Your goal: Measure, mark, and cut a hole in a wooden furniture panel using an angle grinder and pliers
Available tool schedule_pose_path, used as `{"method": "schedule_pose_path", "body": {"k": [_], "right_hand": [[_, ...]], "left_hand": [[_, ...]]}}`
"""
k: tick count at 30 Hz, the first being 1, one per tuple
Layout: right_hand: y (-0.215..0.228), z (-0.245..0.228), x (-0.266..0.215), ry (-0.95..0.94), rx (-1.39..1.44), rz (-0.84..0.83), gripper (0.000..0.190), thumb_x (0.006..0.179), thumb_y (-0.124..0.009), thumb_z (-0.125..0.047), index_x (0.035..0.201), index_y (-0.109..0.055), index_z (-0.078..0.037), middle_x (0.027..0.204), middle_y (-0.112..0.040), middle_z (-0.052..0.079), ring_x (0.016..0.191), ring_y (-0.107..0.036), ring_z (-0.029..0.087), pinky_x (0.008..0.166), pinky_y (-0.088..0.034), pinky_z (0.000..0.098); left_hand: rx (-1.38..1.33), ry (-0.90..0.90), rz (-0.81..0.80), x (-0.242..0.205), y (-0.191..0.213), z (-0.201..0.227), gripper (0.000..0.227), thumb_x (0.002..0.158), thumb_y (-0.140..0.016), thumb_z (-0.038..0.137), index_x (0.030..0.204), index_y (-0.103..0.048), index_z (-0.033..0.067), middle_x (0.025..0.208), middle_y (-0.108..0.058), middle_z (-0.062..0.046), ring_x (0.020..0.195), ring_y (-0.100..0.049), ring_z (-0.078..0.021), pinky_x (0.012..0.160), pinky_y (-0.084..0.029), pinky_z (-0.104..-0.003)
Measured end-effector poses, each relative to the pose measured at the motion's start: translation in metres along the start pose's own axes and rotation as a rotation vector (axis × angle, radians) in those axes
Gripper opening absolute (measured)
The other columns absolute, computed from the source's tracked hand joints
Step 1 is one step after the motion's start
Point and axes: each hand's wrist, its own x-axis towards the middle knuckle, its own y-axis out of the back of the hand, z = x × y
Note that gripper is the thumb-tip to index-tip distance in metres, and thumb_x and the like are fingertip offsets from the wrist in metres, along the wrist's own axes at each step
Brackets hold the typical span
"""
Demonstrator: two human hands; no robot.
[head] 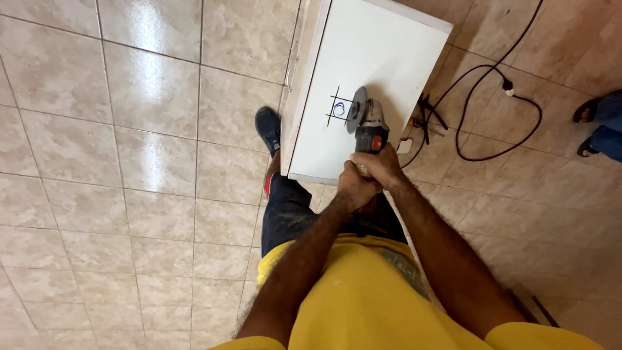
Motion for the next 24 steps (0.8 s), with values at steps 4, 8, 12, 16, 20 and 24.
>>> {"method": "schedule_pose_path", "body": {"k": [4, 8, 12, 16, 20, 24], "right_hand": [[0.001, 0.005, 0.005, 0.006, 0.022, 0.004, 0.041, 0.06, -0.088, -0.026, 0.088, -0.071, -0.002, 0.076, -0.068, 0.013, 0.074, -0.068, 0.025, 0.067, -0.052, 0.0362], [0.005, -0.005, 0.005, 0.011, -0.002, -0.002, 0.039, 0.061, -0.087, -0.027, 0.087, -0.071, -0.003, 0.075, -0.068, 0.013, 0.073, -0.069, 0.024, 0.067, -0.053, 0.0353], [0.005, -0.011, -0.01, 0.003, 0.001, -0.007, 0.038, 0.062, -0.087, -0.027, 0.087, -0.072, -0.003, 0.076, -0.068, 0.013, 0.075, -0.069, 0.024, 0.068, -0.053, 0.0367], [0.001, -0.004, -0.01, -0.012, 0.006, 0.001, 0.042, 0.06, -0.087, -0.024, 0.091, -0.07, -0.002, 0.079, -0.068, 0.014, 0.079, -0.069, 0.026, 0.071, -0.053, 0.0368], [-0.001, 0.015, -0.007, -0.045, 0.0, -0.004, 0.048, 0.059, -0.092, -0.03, 0.093, -0.069, -0.004, 0.082, -0.071, 0.014, 0.081, -0.072, 0.027, 0.073, -0.055, 0.038], [-0.006, 0.017, -0.006, -0.059, -0.03, -0.002, 0.048, 0.058, -0.091, -0.03, 0.094, -0.071, -0.004, 0.083, -0.071, 0.014, 0.083, -0.072, 0.027, 0.073, -0.054, 0.0365]], "left_hand": [[0.001, -0.002, -0.004, 0.003, -0.001, -0.002, 0.078, 0.076, -0.081, 0.024, 0.136, -0.036, 0.003, 0.138, -0.059, -0.021, 0.132, -0.057, -0.0413, 0.11, -0.05, -0.052], [-0.004, -0.018, -0.01, 0.0, 0.001, 0.005, 0.079, 0.075, -0.081, 0.024, 0.137, -0.036, 0.0026, 0.14, -0.058, -0.022, 0.134, -0.056, -0.0419, 0.111, -0.049, -0.052], [-0.011, -0.019, -0.002, -0.004, -0.001, 0.0, 0.078, 0.076, -0.08, 0.025, 0.137, -0.037, 0.0021, 0.137, -0.059, -0.022, 0.132, -0.058, -0.041, 0.109, -0.05, -0.051], [-0.012, 0.004, 0.003, -0.002, -0.003, -0.005, 0.079, 0.075, -0.083, 0.025, 0.136, -0.037, 0.0021, 0.138, -0.059, -0.022, 0.133, -0.057, -0.041, 0.11, -0.05, -0.051], [-0.027, 0.004, -0.003, -0.015, 0.0, -0.004, 0.077, 0.076, -0.083, 0.022, 0.135, -0.037, 0.0011, 0.136, -0.06, -0.023, 0.132, -0.058, -0.0412, 0.11, -0.05, -0.051], [0.017, 0.001, 0.022, -0.004, -0.006, -0.016, 0.082, 0.072, -0.086, 0.026, 0.134, -0.038, 0.0041, 0.138, -0.06, -0.02, 0.134, -0.056, -0.0397, 0.113, -0.049, -0.05]]}}
